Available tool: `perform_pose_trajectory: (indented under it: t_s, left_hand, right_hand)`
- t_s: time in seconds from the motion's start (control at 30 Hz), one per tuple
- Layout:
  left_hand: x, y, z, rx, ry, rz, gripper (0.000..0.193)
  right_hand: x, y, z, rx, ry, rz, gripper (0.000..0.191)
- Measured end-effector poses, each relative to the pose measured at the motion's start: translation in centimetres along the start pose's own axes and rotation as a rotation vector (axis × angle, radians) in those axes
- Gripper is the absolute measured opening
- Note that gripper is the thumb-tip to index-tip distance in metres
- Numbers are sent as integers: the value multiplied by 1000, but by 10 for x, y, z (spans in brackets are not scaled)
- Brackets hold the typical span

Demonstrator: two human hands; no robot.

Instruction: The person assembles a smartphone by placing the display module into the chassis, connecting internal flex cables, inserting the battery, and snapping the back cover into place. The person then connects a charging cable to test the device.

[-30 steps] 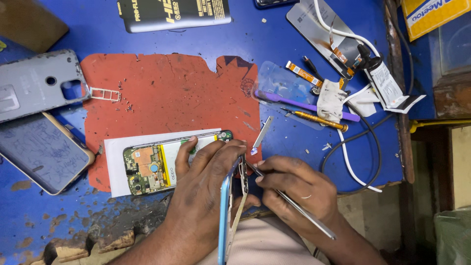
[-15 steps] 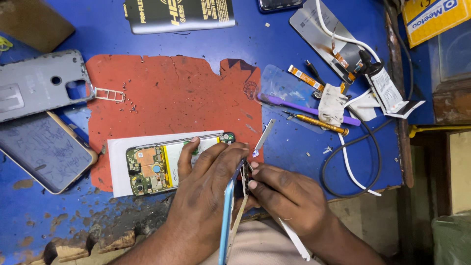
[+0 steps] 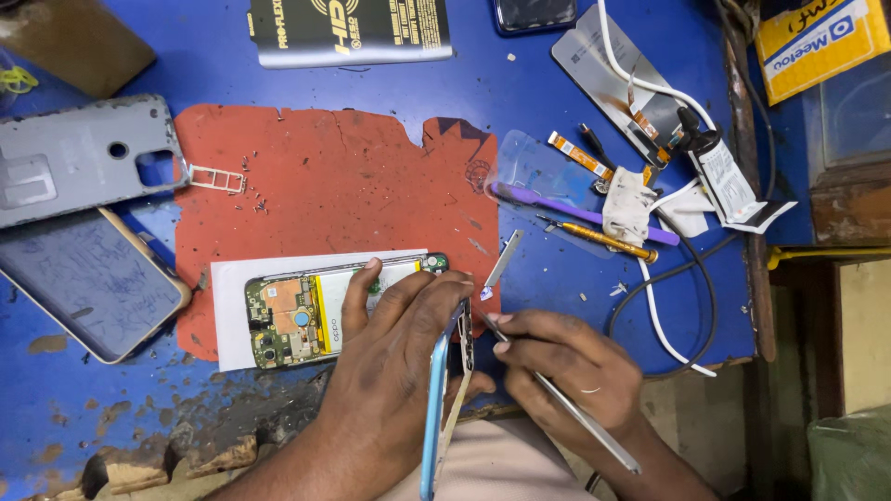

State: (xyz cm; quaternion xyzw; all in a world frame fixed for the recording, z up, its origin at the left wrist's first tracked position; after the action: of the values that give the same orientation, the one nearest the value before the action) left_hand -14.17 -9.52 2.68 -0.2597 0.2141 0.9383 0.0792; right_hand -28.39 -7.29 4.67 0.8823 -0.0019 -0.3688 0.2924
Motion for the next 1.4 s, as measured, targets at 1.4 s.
perform_pose_trajectory:
  t_s: [1.4]
  left_hand:
    - [-4,1,1,-4,-28,41,83]
  right_hand:
    - [0,1,4,-144,-146,-237,11]
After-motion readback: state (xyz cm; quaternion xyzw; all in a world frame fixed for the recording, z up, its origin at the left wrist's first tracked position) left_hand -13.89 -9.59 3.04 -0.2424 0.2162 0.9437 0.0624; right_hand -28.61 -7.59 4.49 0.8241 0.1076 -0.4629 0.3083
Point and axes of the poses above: each hand's wrist, its own y-axis towards the middle knuckle, its own x-axis out of the palm, z = x × y, the point moved 9 cm from there along y, towards the middle knuckle, and after that the axes turned 12 degrees about z, right-handed, at the moved point
